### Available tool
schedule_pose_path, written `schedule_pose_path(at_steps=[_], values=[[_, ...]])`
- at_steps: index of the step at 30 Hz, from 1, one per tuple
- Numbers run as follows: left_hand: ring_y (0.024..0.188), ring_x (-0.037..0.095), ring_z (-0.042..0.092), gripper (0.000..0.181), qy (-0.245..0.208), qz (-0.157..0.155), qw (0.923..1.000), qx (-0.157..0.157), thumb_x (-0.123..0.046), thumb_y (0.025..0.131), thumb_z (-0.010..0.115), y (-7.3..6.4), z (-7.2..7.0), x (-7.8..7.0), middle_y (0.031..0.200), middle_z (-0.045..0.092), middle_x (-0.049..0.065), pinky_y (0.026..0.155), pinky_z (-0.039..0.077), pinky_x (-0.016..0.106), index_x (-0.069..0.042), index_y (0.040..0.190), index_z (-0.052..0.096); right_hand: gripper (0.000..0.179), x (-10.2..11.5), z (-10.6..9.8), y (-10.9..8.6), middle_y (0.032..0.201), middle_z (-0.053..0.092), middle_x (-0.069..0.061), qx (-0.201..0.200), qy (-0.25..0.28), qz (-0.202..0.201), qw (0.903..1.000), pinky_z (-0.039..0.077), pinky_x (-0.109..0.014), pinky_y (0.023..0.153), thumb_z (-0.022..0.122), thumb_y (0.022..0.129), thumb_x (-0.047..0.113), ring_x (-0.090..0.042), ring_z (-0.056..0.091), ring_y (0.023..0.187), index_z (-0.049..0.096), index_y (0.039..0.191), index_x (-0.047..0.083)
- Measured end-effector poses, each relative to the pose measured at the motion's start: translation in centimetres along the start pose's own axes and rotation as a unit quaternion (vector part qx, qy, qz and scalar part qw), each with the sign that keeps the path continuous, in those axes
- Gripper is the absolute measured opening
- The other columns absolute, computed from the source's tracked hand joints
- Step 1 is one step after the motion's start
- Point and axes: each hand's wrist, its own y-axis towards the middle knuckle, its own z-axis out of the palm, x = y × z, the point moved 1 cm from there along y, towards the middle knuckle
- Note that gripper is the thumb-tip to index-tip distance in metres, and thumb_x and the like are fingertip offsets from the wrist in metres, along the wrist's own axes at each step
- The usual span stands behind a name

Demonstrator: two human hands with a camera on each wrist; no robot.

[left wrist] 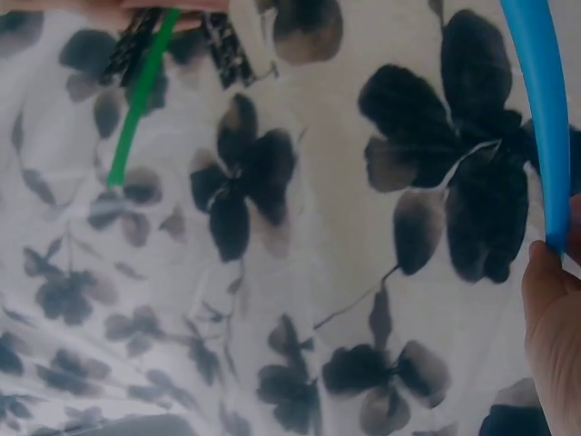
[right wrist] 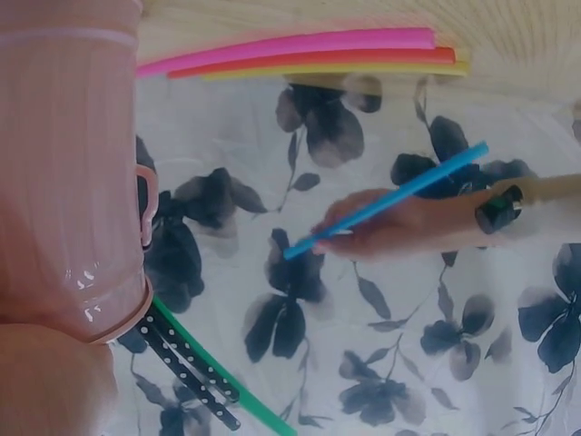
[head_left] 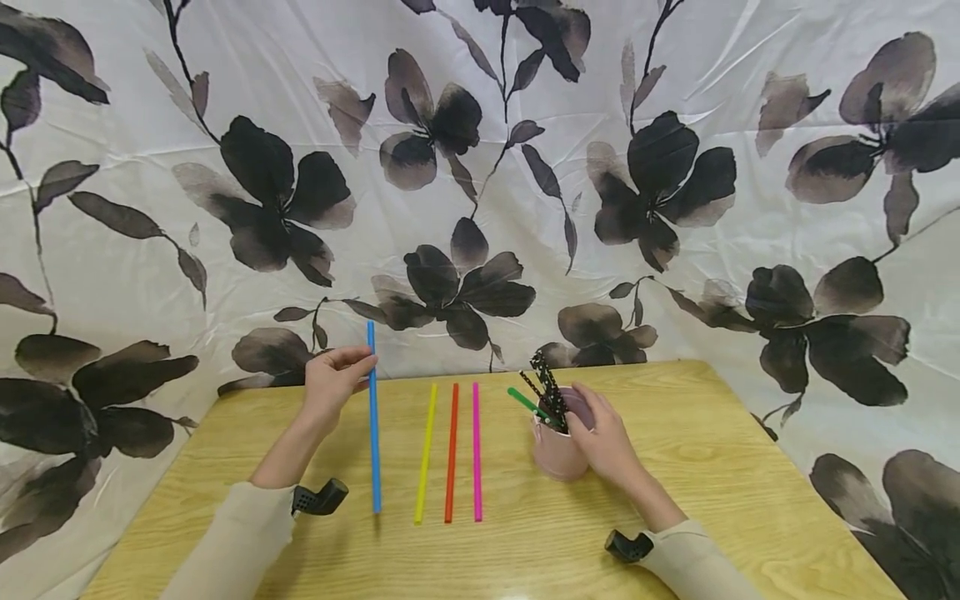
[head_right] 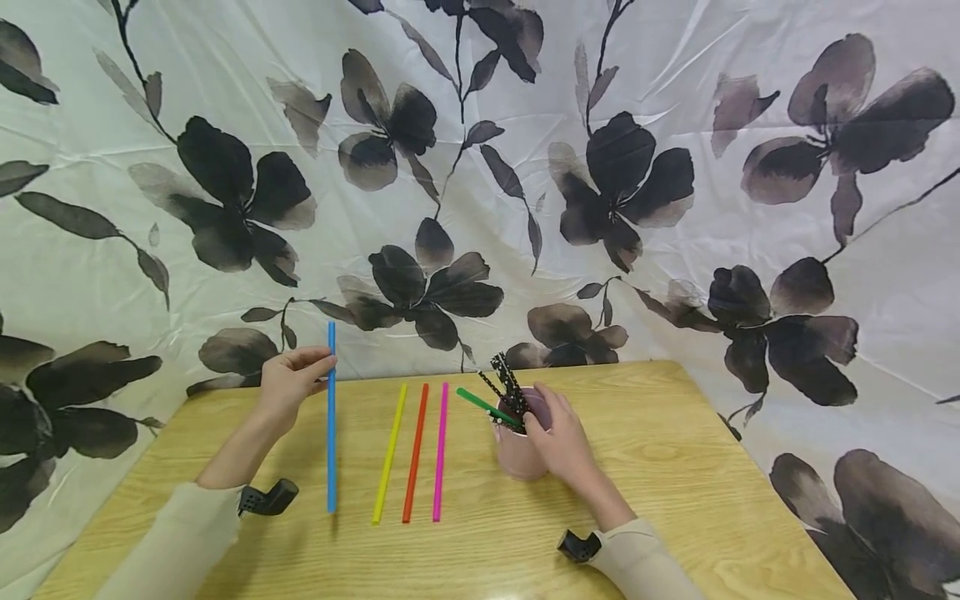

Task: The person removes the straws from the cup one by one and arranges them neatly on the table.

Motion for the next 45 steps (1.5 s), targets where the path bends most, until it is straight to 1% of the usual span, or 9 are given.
schedule_pose_path(at_steps=[4, 9, 11, 15, 22, 23, 31, 38, 45], values=[[0.072, 0.014, 0.061, 0.030, 0.022, -0.005, 0.9997, 0.003, -0.018, 0.076, 0.070, 0.8, -0.1, 1.7, 0.085, 0.062, 0.006, 0.065, 0.052, 0.036, 0.001, 0.099, 0.064, 0.050, 0.1, -0.1, 0.1, 0.126, 0.045, -0.008, 0.000, -0.004, -0.003, 1.0000, 0.037, -0.045, 0.090, 0.052, 0.087, 0.026, -0.026, 0.043, 0.112, 0.037, 0.134, 0.016], [0.075, 0.016, 0.060, 0.031, 0.006, -0.005, 0.9992, 0.038, -0.021, 0.074, 0.072, 4.1, -1.4, 8.4, 0.090, 0.062, 0.007, 0.060, 0.052, 0.033, -0.007, 0.101, 0.065, 0.049, 0.2, -0.1, 0.0, 0.124, 0.046, -0.006, -0.003, 0.001, -0.004, 1.0000, 0.040, -0.042, 0.086, 0.053, 0.086, 0.025, -0.023, 0.045, 0.109, 0.038, 0.133, 0.017], [0.076, 0.016, 0.061, 0.034, 0.013, -0.001, 0.9986, 0.051, -0.025, 0.074, 0.072, 5.8, -2.0, 11.9, 0.093, 0.062, 0.006, 0.058, 0.052, 0.031, -0.009, 0.103, 0.065, 0.049, 0.2, -0.1, 0.0, 0.123, 0.046, -0.007, -0.005, 0.001, -0.005, 1.0000, 0.041, -0.042, 0.085, 0.054, 0.086, 0.024, -0.023, 0.047, 0.107, 0.039, 0.133, 0.017], [0.078, 0.019, 0.062, 0.042, 0.062, -0.009, 0.9969, 0.048, -0.035, 0.072, 0.072, 7.5, -2.2, 16.2, 0.095, 0.062, 0.007, 0.060, 0.052, 0.032, -0.011, 0.105, 0.064, 0.049, 0.2, -0.1, -0.2, 0.123, 0.047, -0.007, -0.005, -0.001, -0.004, 1.0000, 0.041, -0.043, 0.085, 0.054, 0.086, 0.025, -0.024, 0.047, 0.107, 0.039, 0.133, 0.018], [0.075, 0.016, 0.063, 0.037, 0.060, -0.038, 0.9942, 0.081, -0.034, 0.073, 0.071, 5.7, -1.1, 14.5, 0.090, 0.065, 0.004, 0.059, 0.052, 0.029, -0.011, 0.102, 0.067, 0.049, 0.0, 0.1, -0.3, 0.124, 0.046, -0.005, -0.007, 0.006, 0.005, 0.9999, 0.039, -0.043, 0.088, 0.053, 0.087, 0.024, -0.023, 0.045, 0.110, 0.038, 0.133, 0.017], [0.075, 0.016, 0.063, 0.041, 0.079, -0.039, 0.9935, 0.071, -0.038, 0.071, 0.072, 6.2, -1.2, 15.8, 0.091, 0.065, 0.004, 0.059, 0.052, 0.029, -0.012, 0.102, 0.066, 0.049, 0.0, 0.1, -0.3, 0.123, 0.046, -0.004, -0.008, 0.006, 0.007, 0.9999, 0.039, -0.042, 0.088, 0.053, 0.087, 0.025, -0.023, 0.045, 0.109, 0.039, 0.133, 0.017], [0.072, 0.014, 0.061, 0.047, 0.086, -0.029, 0.9938, 0.063, -0.036, 0.072, 0.071, 4.2, -0.5, 14.5, 0.092, 0.063, 0.005, 0.056, 0.052, 0.029, -0.004, 0.105, 0.064, 0.049, -0.1, 0.3, -0.3, 0.124, 0.046, -0.002, -0.007, 0.007, 0.007, 0.9999, 0.037, -0.041, 0.090, 0.053, 0.087, 0.026, -0.020, 0.043, 0.112, 0.039, 0.133, 0.019], [0.065, 0.015, 0.060, 0.033, 0.087, -0.093, 0.9899, 0.062, -0.016, 0.080, 0.066, 2.0, 1.0, 10.3, 0.093, 0.062, 0.012, 0.065, 0.051, 0.041, 0.002, 0.107, 0.061, 0.049, -0.1, 0.3, -0.2, 0.125, 0.046, -0.005, -0.010, -0.002, -0.004, 0.9999, 0.035, -0.043, 0.092, 0.053, 0.087, 0.026, -0.023, 0.042, 0.114, 0.038, 0.133, 0.018], [0.063, 0.016, 0.060, 0.031, 0.105, -0.106, 0.9865, 0.068, -0.008, 0.080, 0.064, 1.8, 1.6, 10.3, 0.088, 0.063, 0.011, 0.061, 0.052, 0.041, 0.004, 0.108, 0.060, 0.049, -0.1, 0.2, -0.4, 0.123, 0.047, -0.005, -0.012, -0.007, -0.004, 0.9999, 0.038, -0.043, 0.089, 0.053, 0.086, 0.025, -0.023, 0.045, 0.110, 0.039, 0.133, 0.017]])
